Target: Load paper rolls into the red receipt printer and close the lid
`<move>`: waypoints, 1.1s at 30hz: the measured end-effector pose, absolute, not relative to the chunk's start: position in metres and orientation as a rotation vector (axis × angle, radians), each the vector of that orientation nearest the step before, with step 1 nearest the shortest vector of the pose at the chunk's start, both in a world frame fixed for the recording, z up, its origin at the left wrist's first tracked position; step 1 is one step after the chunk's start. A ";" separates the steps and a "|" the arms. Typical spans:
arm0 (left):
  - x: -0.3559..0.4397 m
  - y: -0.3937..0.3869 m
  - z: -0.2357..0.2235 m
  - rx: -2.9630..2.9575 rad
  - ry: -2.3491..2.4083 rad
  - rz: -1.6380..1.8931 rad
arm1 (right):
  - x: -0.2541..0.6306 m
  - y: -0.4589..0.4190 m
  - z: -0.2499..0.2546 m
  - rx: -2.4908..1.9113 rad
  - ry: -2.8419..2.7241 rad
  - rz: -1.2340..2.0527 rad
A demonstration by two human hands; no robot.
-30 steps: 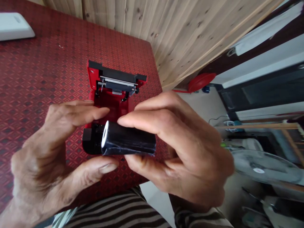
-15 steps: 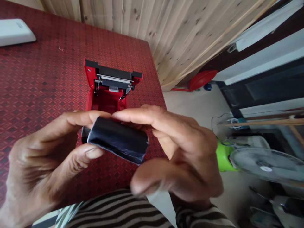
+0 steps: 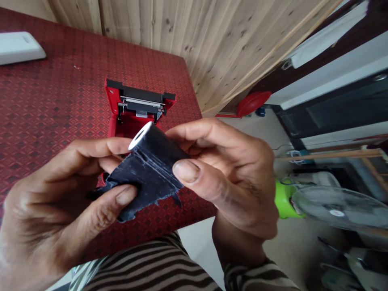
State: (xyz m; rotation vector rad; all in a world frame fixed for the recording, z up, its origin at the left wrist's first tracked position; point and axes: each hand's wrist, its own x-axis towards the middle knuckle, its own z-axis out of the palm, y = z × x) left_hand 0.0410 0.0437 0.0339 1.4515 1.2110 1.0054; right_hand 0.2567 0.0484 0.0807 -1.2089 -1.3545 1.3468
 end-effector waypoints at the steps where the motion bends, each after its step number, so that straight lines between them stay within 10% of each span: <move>1: 0.040 0.044 0.034 1.460 1.212 0.995 | 0.257 0.049 0.079 -1.185 -1.333 1.373; 13: 0.031 0.051 0.021 1.575 1.340 0.938 | 0.254 0.059 0.051 -1.147 -1.466 1.566; 33: 0.030 0.011 0.007 1.815 1.488 0.849 | 0.212 0.067 0.047 -1.724 -2.483 0.137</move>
